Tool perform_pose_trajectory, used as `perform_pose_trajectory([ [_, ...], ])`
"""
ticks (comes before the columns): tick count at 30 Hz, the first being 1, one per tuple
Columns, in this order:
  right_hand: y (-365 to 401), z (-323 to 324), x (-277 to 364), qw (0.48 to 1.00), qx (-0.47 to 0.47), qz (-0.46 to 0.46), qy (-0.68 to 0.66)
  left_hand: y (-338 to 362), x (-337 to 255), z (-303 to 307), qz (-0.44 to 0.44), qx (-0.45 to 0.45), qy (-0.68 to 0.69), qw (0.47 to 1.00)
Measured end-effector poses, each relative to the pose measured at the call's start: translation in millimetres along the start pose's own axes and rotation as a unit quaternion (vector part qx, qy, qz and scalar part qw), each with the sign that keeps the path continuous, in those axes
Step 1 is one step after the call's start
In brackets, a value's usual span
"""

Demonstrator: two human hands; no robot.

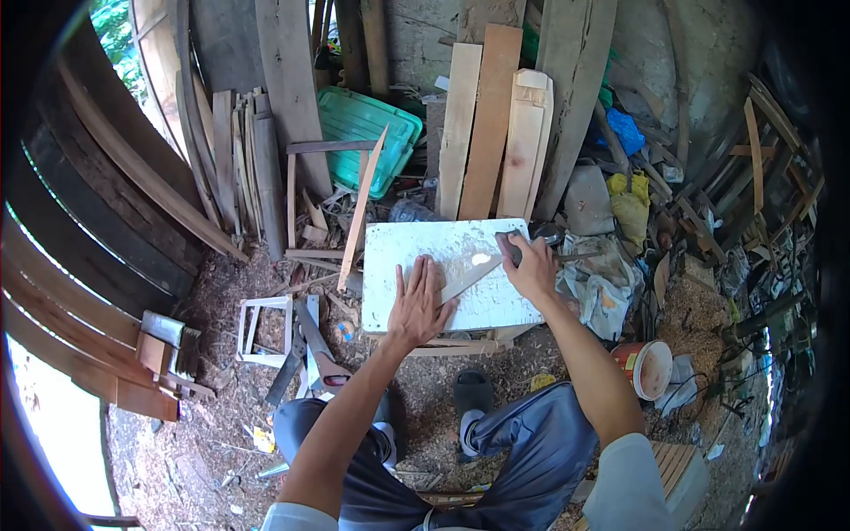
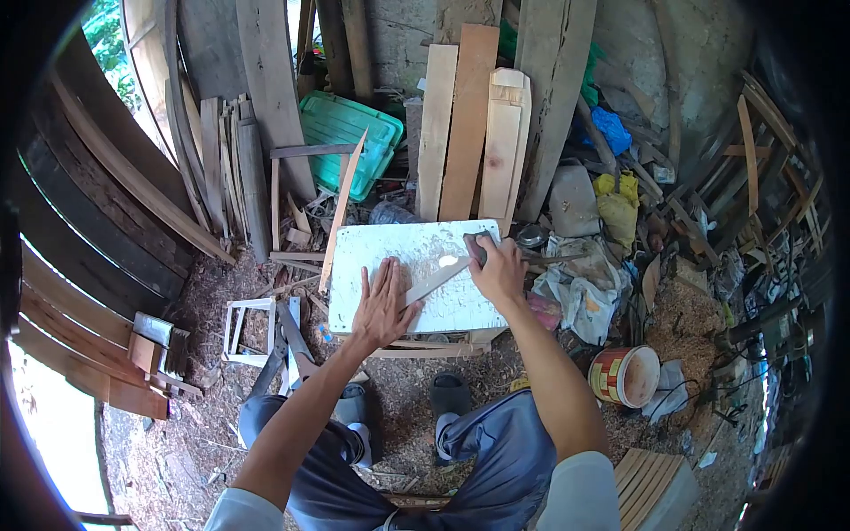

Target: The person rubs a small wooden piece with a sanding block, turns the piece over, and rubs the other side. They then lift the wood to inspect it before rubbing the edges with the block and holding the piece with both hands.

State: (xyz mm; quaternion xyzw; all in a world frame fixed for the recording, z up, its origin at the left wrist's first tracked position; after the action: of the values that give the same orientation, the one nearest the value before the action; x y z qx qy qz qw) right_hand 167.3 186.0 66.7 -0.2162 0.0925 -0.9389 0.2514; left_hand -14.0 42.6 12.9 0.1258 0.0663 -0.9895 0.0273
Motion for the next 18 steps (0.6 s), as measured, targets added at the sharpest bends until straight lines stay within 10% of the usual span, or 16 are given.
perform_pose_trajectory([
  [6, 55, -25, 69, 0.98, 0.087, 0.169, -0.064, -2, 2, -4, -0.001, 0.008, -0.041, 0.999],
  [12, 7, -9, 12, 0.999, 0.012, 0.041, 0.014, 0, 4, 0, -0.005, -0.012, 0.022, 1.0],
  [18, 54, -17, 81, 0.981, 0.095, 0.166, -0.035, -4, 6, -8, -0.026, -0.012, -0.05, 0.998],
])
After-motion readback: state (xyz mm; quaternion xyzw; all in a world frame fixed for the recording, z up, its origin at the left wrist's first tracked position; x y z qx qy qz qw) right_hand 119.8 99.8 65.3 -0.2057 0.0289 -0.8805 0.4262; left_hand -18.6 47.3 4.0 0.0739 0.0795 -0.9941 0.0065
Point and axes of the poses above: each hand's wrist, its own y-axis away from the middle knuckle, its own z-axis out of the back of the hand, x = y × z, the point moved 4 cm from there along -y, towards the middle knuckle, and after that the axes turned 5 degrees about x, right-handed, at the moved point
